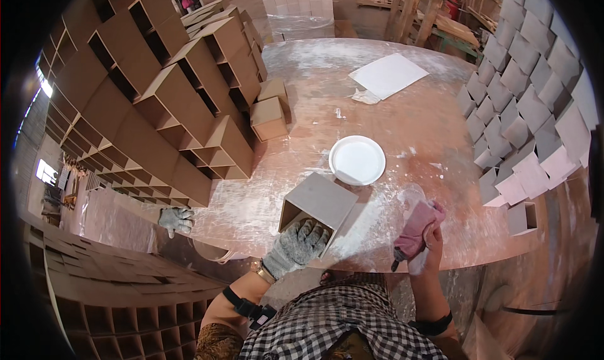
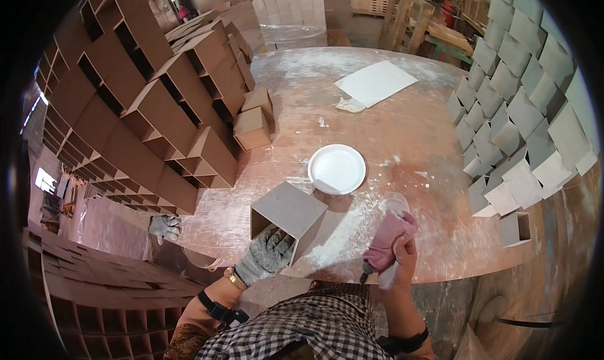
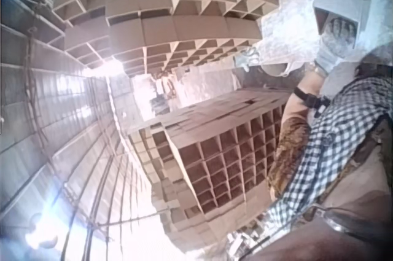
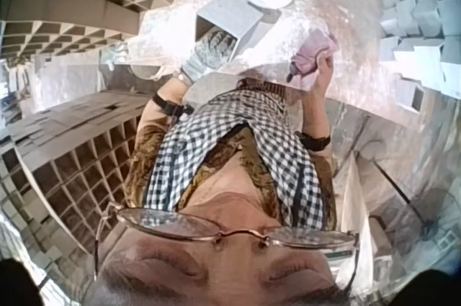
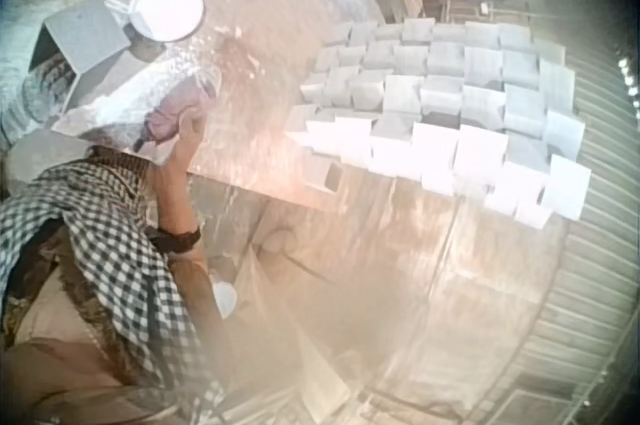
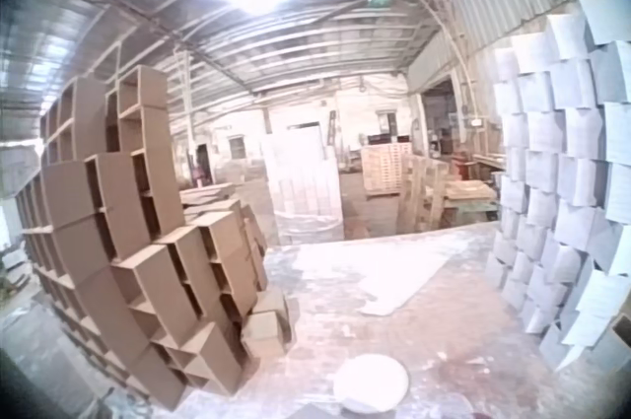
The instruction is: Polishing or wiping down small wooden box components with a pink cloth.
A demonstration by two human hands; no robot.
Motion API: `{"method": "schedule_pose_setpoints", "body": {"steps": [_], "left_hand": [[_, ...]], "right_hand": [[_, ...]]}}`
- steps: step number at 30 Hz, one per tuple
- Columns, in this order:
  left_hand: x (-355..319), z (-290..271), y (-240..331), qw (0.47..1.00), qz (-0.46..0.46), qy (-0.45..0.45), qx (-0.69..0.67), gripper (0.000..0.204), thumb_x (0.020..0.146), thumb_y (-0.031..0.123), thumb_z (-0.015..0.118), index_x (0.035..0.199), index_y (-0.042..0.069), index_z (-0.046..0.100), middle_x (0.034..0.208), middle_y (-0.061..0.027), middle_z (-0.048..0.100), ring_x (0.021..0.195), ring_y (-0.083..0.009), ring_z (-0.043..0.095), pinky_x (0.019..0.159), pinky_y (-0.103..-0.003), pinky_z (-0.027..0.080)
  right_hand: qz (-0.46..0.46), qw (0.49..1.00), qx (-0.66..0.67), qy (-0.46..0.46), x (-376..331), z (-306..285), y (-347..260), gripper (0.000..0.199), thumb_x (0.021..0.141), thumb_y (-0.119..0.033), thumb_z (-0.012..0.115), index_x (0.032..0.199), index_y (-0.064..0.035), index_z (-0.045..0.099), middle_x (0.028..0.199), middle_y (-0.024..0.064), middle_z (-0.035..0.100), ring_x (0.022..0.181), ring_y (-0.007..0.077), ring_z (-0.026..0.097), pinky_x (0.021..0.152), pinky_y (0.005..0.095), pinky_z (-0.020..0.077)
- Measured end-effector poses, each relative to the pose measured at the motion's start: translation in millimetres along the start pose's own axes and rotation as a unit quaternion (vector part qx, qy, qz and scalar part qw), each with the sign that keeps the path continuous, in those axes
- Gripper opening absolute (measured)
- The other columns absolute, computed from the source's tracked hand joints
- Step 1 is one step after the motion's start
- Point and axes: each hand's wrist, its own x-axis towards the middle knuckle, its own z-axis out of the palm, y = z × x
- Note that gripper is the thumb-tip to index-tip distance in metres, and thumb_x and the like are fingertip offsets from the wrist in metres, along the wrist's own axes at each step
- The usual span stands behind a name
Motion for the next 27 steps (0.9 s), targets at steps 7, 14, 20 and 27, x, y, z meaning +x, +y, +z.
{"method": "schedule_pose_setpoints", "body": {"steps": [7, 14, 20, 27], "left_hand": [[23, -15, -1, 0.902, -0.219, -0.199, -0.314, 0.031, 0.08, 0.021, 0.063, 0.104, 0.002, 0.063, 0.098, -0.0096, 0.065, 0.09, -0.0238, 0.062, 0.082, -0.035, 0.05], [60, 12, -35, 0.376, -0.455, -0.114, -0.799, 0.03, 0.083, 0.015, 0.069, 0.108, 0.002, 0.061, 0.096, -0.0046, 0.066, 0.087, -0.0131, 0.062, 0.077, -0.026, 0.052], [54, 12, -57, 0.534, -0.441, -0.173, -0.7, 0.05, 0.084, 0.037, 0.065, 0.118, 0.001, 0.056, 0.108, -0.0085, 0.062, 0.098, -0.0151, 0.059, 0.086, -0.028, 0.048], [-20, 24, -32, 0.376, -0.494, 0.037, -0.783, 0.053, 0.082, 0.029, 0.069, 0.125, 0.005, 0.051, 0.12, -0.0104, 0.058, 0.11, -0.0189, 0.055, 0.092, -0.03, 0.045]], "right_hand": [[0.052, 0.997, -0.005, 0.059, -1, -67, 35, 0.044, 0.089, -0.015, 0.058, 0.128, -0.0011, 0.043, 0.116, 0.0073, 0.055, 0.102, 0.0187, 0.056, 0.09, 0.0329, 0.0461], [0.081, 0.993, -0.065, 0.048, 6, -48, 53, 0.038, 0.088, -0.009, 0.057, 0.124, 0.0002, 0.049, 0.107, 0.007, 0.059, 0.091, 0.0156, 0.06, 0.08, 0.0291, 0.0491], [0.115, 0.982, -0.149, 0.032, 7, -52, 62, 0.035, 0.088, -0.004, 0.055, 0.122, 0.0028, 0.052, 0.107, 0.0067, 0.061, 0.09, 0.0124, 0.058, 0.08, 0.0251, 0.0476], [0.23, 0.973, 0.005, 0.033, 17, -49, 63, 0.044, 0.088, -0.013, 0.059, 0.127, 0.0006, 0.045, 0.109, 0.0084, 0.059, 0.087, 0.0155, 0.06, 0.077, 0.0306, 0.0512]]}}
